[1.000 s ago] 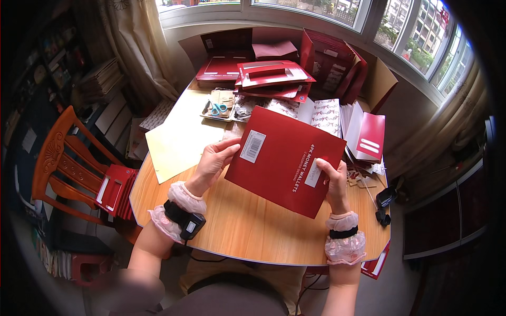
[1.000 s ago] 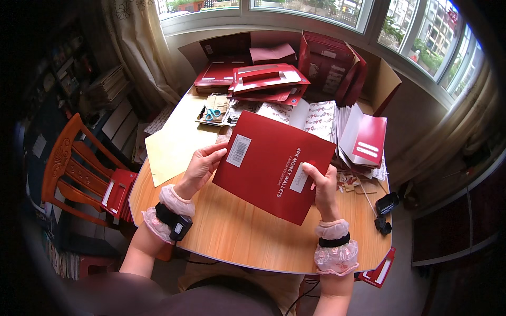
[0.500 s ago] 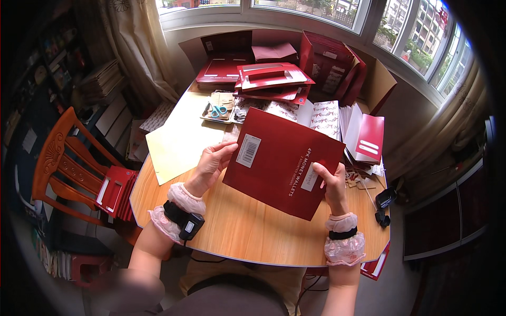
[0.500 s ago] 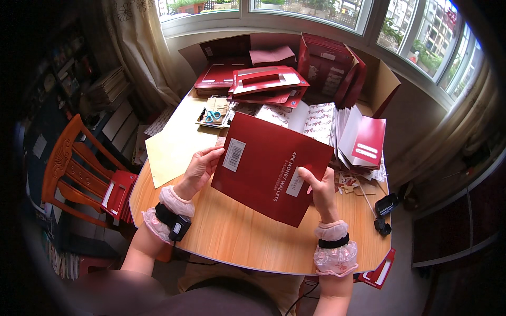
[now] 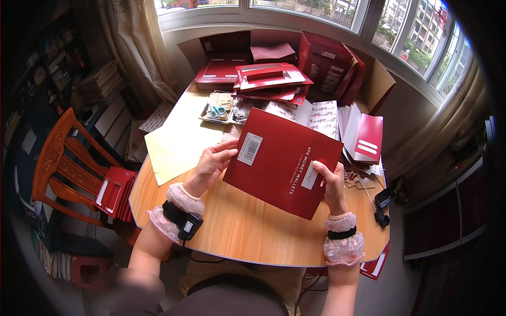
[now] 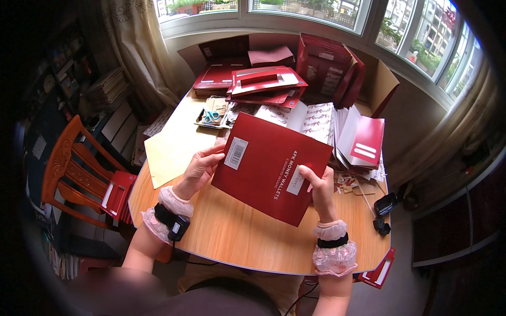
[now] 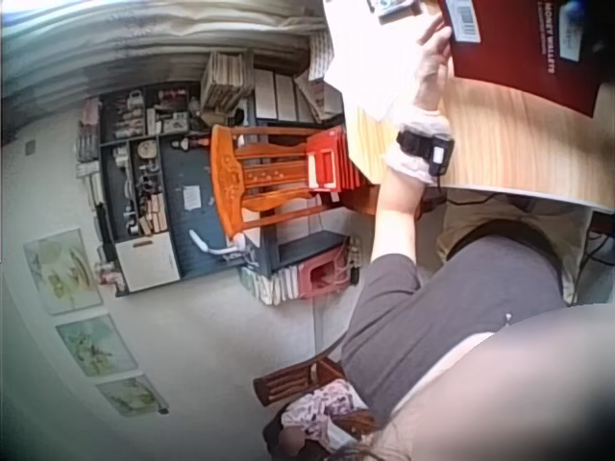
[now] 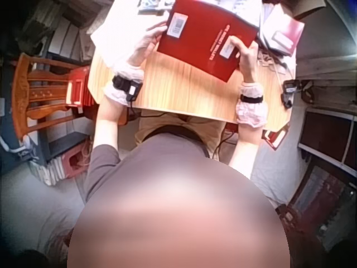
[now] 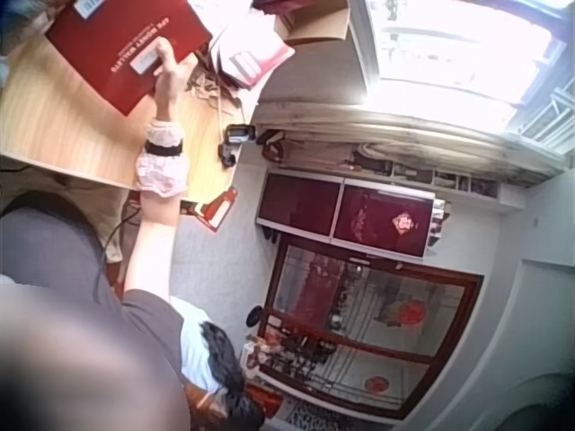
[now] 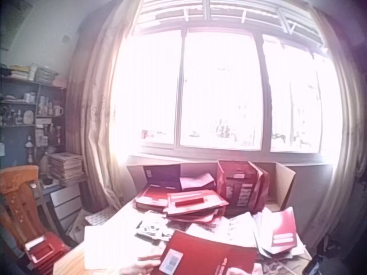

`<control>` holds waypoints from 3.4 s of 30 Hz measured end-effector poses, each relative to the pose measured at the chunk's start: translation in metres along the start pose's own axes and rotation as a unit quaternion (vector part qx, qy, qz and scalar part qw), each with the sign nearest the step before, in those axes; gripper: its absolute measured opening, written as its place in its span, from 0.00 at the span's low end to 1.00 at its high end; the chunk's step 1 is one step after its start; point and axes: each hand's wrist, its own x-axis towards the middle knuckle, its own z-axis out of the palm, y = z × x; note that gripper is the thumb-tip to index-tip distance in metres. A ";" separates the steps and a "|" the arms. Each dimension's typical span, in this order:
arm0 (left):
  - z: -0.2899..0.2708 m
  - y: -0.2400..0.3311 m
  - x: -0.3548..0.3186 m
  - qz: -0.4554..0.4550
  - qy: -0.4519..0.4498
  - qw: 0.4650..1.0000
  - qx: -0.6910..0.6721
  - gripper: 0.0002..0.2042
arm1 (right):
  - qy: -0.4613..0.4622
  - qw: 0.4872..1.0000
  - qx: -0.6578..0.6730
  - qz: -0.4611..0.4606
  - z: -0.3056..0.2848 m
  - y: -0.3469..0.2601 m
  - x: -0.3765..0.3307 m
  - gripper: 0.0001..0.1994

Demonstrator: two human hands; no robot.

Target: Assembling red cardboard money wallet packaging by hand.

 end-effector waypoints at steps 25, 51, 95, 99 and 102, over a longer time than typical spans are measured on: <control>-0.005 -0.005 0.003 -0.043 0.013 0.988 0.149 0.17 | -0.019 0.997 0.060 0.040 -0.003 0.004 0.001 0.08; 0.024 0.002 -0.004 0.230 -0.018 0.963 0.139 0.24 | 0.006 0.974 0.204 0.101 -0.003 -0.010 -0.003 0.07; 0.019 -0.007 -0.007 0.013 -0.021 0.987 0.158 0.19 | 0.037 0.992 -0.051 0.111 -0.013 -0.003 0.008 0.11; 0.020 -0.007 -0.010 0.016 -0.040 0.987 0.155 0.17 | 0.061 0.986 -0.151 0.034 -0.010 -0.009 0.004 0.09; 0.020 -0.009 -0.009 0.030 -0.056 0.985 0.162 0.18 | 0.204 0.849 -0.455 -0.174 0.018 -0.043 -0.012 0.16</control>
